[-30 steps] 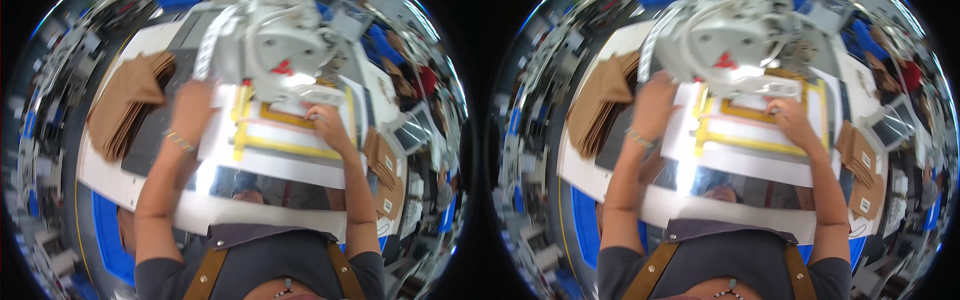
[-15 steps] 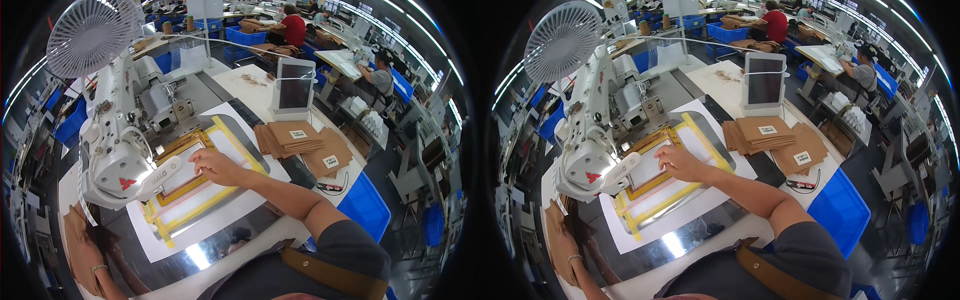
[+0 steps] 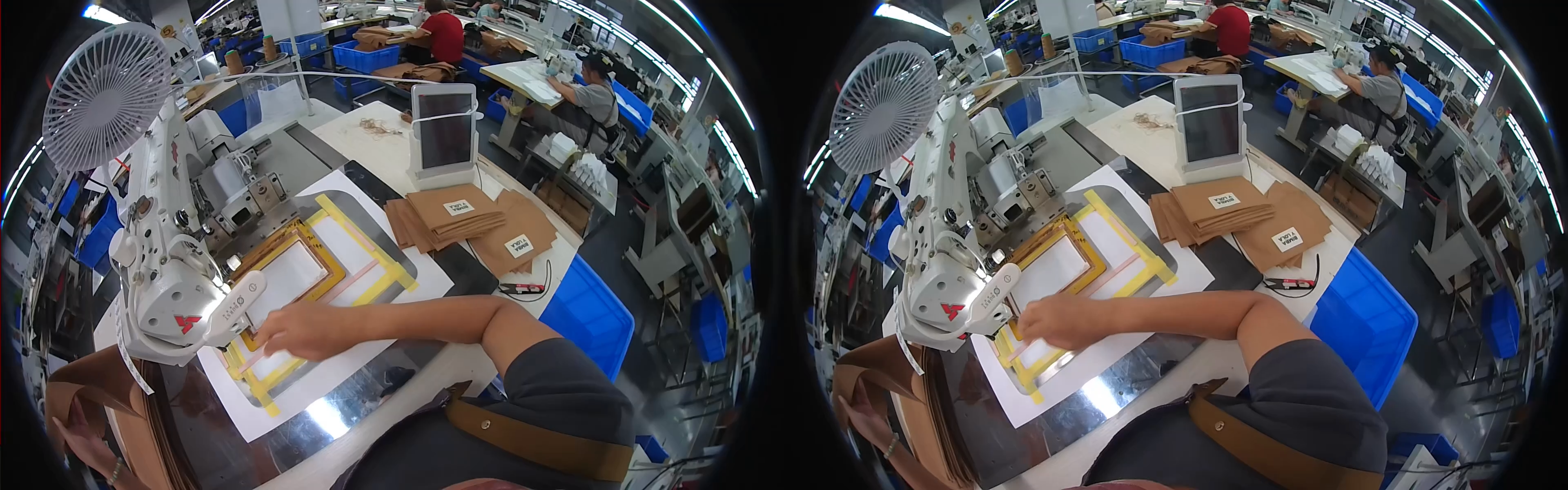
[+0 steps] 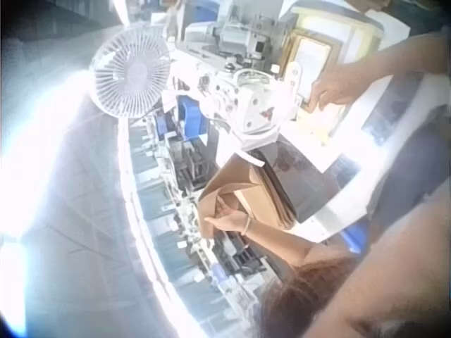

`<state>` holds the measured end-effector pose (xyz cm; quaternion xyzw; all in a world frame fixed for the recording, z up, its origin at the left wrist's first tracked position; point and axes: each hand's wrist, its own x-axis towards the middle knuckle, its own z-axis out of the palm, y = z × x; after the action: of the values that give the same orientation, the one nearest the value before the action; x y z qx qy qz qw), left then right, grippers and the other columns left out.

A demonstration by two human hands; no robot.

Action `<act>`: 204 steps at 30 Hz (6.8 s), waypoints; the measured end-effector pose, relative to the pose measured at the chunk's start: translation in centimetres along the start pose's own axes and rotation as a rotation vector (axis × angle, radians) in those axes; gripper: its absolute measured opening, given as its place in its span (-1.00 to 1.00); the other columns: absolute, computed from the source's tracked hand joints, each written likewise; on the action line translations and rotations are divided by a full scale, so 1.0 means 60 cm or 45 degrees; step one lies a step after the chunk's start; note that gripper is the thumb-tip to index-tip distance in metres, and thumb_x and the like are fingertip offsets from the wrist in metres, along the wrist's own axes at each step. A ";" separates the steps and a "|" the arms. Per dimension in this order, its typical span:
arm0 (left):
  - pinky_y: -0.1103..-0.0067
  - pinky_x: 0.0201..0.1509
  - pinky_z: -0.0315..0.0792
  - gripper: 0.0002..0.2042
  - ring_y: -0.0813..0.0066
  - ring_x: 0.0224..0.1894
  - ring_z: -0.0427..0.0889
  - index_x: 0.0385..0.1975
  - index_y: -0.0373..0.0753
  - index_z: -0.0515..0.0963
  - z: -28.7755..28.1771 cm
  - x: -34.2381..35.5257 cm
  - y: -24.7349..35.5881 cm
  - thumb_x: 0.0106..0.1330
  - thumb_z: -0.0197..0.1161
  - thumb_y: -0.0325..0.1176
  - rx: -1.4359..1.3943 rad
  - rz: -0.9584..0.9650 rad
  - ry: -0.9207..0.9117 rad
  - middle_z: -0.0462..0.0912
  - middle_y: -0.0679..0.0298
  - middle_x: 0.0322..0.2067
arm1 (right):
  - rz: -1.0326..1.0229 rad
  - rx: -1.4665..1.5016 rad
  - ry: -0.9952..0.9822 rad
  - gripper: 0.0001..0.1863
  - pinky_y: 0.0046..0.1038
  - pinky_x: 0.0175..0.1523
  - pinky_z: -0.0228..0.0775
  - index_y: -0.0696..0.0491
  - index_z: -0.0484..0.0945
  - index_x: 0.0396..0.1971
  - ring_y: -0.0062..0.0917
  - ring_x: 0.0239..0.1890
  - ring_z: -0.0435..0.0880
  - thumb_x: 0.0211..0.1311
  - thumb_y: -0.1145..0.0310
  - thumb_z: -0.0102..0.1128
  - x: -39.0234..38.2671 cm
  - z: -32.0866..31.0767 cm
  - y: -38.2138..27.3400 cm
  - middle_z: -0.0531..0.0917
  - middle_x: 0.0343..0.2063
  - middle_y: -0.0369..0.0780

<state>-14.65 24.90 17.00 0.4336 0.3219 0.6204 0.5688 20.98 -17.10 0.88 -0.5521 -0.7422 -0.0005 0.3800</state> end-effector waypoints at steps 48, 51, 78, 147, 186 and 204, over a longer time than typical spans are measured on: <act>0.35 0.21 0.60 -0.62 0.10 0.11 0.71 0.15 -0.23 0.67 -0.287 -0.404 -0.130 0.34 0.24 -0.60 2.261 0.891 -0.779 0.76 0.16 0.06 | -0.385 -0.734 -0.215 -0.88 -0.45 -0.16 0.49 -0.03 0.57 -0.44 -0.48 -0.14 0.65 -0.01 0.40 0.32 0.106 0.171 -0.048 0.58 -0.42 -0.32; 0.38 0.12 0.63 -0.65 0.16 0.05 0.72 0.08 -0.31 0.69 -0.294 -0.387 -0.136 0.29 0.20 -0.57 2.328 0.941 -0.888 0.74 0.17 0.07 | -0.386 -0.755 -0.103 -0.89 -0.48 -0.22 0.48 -0.03 0.56 -0.47 -0.50 -0.19 0.65 -0.02 0.41 0.33 0.095 0.166 -0.052 0.59 -0.42 -0.32; 0.42 0.11 0.67 -0.67 0.14 0.14 0.71 0.00 -0.37 0.64 -0.030 -0.326 -0.285 0.21 0.25 -0.61 1.685 1.450 -1.270 0.70 0.12 -0.01 | -0.157 -1.034 -0.405 -0.91 -0.42 -0.16 0.56 0.07 0.65 -0.37 -0.46 -0.10 0.67 0.09 0.48 0.31 -0.077 -0.076 0.056 0.62 -0.26 -0.28; 0.29 0.26 0.57 -0.67 0.06 0.22 0.66 0.13 -0.24 0.69 0.023 -0.402 -0.292 0.38 0.38 -0.38 1.699 1.023 -1.231 0.64 0.10 0.27 | 0.696 -0.763 -0.097 -0.46 -0.05 0.61 0.01 0.02 0.54 0.39 -0.06 0.59 0.19 0.53 0.11 0.20 -0.213 -0.091 0.049 0.37 0.51 -0.08; 0.31 0.45 0.40 -0.57 0.20 0.31 0.52 0.20 -0.34 0.46 0.059 -0.482 -0.306 0.63 0.07 -0.08 0.150 1.574 -0.816 0.51 0.03 0.24 | 1.150 -1.108 -0.135 -0.25 -0.13 0.55 0.21 0.00 0.38 0.48 -0.13 0.50 0.36 0.22 0.41 0.27 -0.422 -0.278 0.121 0.40 0.47 -0.06; 0.36 0.54 0.24 -0.62 0.46 0.33 0.44 0.22 -0.12 0.41 0.206 -0.605 -0.282 0.54 0.19 -0.10 -0.205 2.163 -0.794 0.44 0.26 0.24 | 0.964 -1.234 -0.615 -0.05 -0.17 0.57 0.29 -0.08 0.36 0.49 -0.22 0.46 0.44 -0.01 0.70 0.39 -0.587 -0.428 -0.034 0.44 0.47 -0.22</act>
<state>2.91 -9.53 0.78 0.6322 -0.3189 0.7060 0.0098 37.35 -57.55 0.09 -0.8681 -0.4768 -0.0770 -0.1148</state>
